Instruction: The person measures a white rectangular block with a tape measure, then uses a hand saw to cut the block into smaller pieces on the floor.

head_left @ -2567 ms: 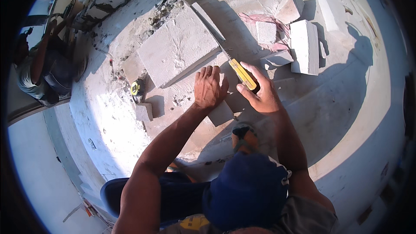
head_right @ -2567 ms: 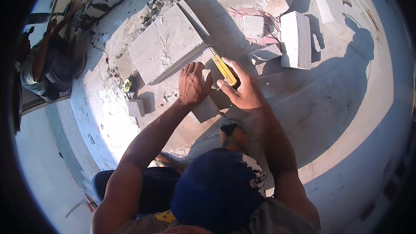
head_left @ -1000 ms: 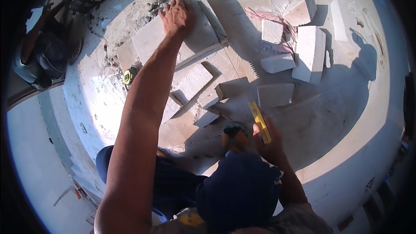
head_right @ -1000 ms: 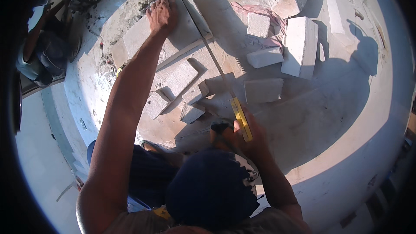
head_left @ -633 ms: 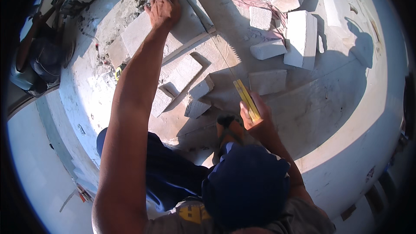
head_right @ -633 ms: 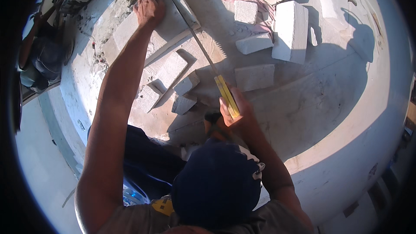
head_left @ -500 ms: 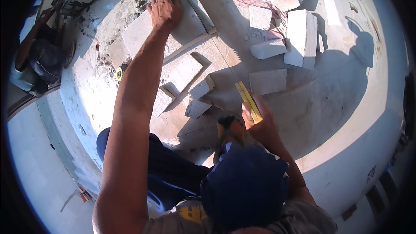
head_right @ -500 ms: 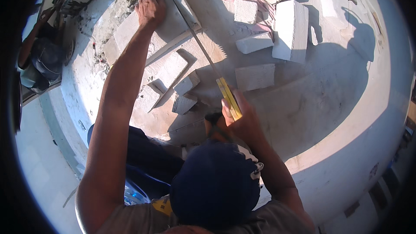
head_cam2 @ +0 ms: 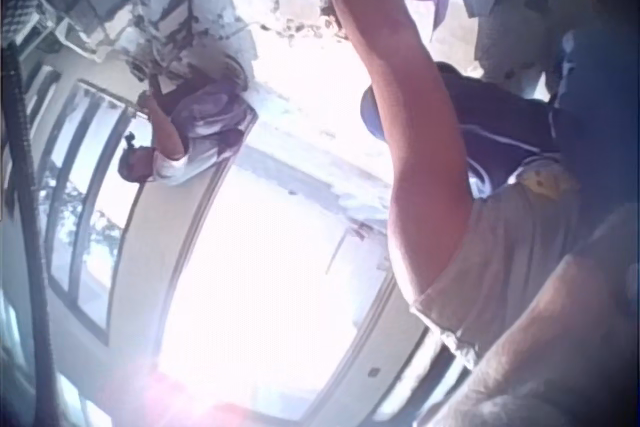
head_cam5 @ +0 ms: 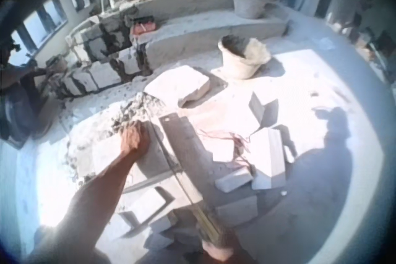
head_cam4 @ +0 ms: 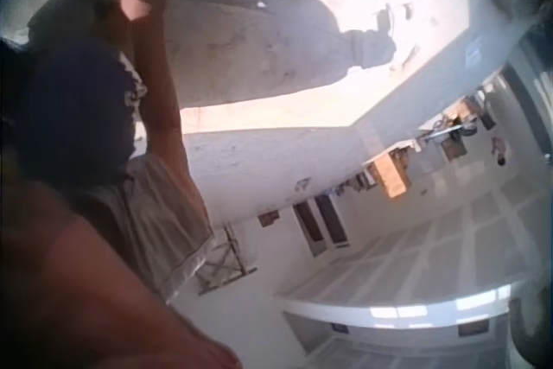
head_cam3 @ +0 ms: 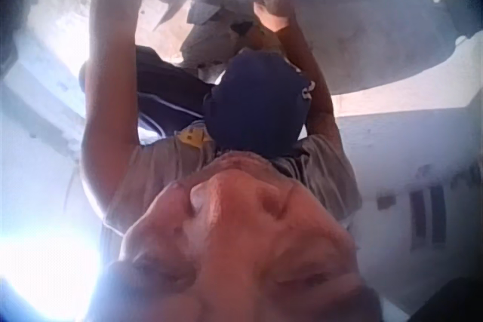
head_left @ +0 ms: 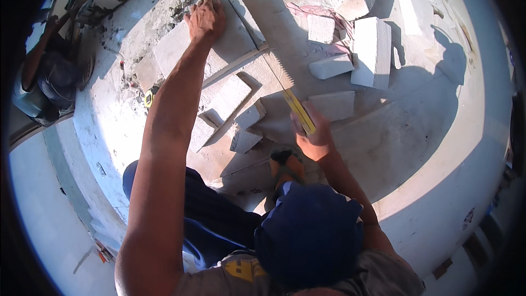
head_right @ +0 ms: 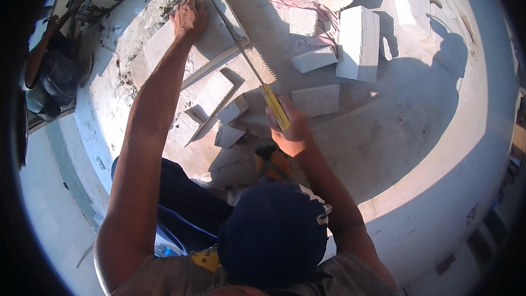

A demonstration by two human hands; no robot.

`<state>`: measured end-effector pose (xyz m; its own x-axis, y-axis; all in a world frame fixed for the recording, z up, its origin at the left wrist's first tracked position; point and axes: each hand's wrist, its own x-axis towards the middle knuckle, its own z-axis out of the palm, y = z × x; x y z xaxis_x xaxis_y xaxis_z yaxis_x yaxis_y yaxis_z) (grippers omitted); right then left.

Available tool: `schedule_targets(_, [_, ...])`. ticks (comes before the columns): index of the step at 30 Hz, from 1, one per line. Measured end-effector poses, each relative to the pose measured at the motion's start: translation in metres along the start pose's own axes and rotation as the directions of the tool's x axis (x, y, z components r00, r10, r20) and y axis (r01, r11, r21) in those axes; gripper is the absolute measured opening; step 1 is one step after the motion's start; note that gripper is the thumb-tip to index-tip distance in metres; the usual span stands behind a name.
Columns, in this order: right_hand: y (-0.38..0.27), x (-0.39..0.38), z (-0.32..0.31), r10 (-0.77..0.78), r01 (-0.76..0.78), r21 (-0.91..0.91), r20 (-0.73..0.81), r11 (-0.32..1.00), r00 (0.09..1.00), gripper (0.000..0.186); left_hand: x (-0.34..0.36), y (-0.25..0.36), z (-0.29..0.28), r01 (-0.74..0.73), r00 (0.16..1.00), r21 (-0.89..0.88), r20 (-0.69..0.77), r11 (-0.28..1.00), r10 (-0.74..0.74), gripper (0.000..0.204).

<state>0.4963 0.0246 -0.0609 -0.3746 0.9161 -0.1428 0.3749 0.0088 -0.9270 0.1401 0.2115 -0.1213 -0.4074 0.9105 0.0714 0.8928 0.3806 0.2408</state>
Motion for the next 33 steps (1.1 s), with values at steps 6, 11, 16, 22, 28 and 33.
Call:
schedule_targets(6, [0.010, 0.006, 0.024, -0.107, 0.107, -0.008, -0.050, 0.994, 0.993, 0.027, -0.006, 0.005, 0.005, 0.046, 0.999, 0.020, 0.023, 0.999, -0.046, 0.048])
schedule_targets(11, [0.020, -0.082, -0.003, 0.166, -0.167, 0.009, 0.047, 0.986, 0.985, 0.024, -0.004, -0.016, 0.001, 0.022, 0.998, 0.091, -0.061, 0.996, -0.017, 0.048])
schedule_targets(16, [0.008, 0.036, 0.031, -0.076, 0.076, -0.008, -0.031, 0.997, 0.997, 0.020, -0.002, 0.001, 0.005, -0.018, 1.000, 0.005, -0.020, 1.000, 0.018, 0.048])
schedule_targets(22, [0.031, -0.083, 0.001, 0.108, -0.107, 0.051, -0.032, 0.993, 0.994, 0.015, -0.001, -0.011, 0.001, 0.016, 0.999, 0.064, -0.044, 0.998, -0.013, 0.049])
schedule_targets(28, [0.016, 0.017, 0.030, -0.074, 0.074, 0.008, -0.066, 0.997, 0.995, 0.020, -0.002, 0.000, 0.004, -0.008, 1.000, 0.016, -0.003, 1.000, 0.008, 0.048])
schedule_targets(33, [0.029, -0.008, 0.027, -0.128, 0.127, -0.016, -0.103, 0.992, 0.986, 0.020, -0.002, -0.005, -0.001, 0.066, 0.998, 0.051, -0.023, 0.997, -0.065, 0.053])
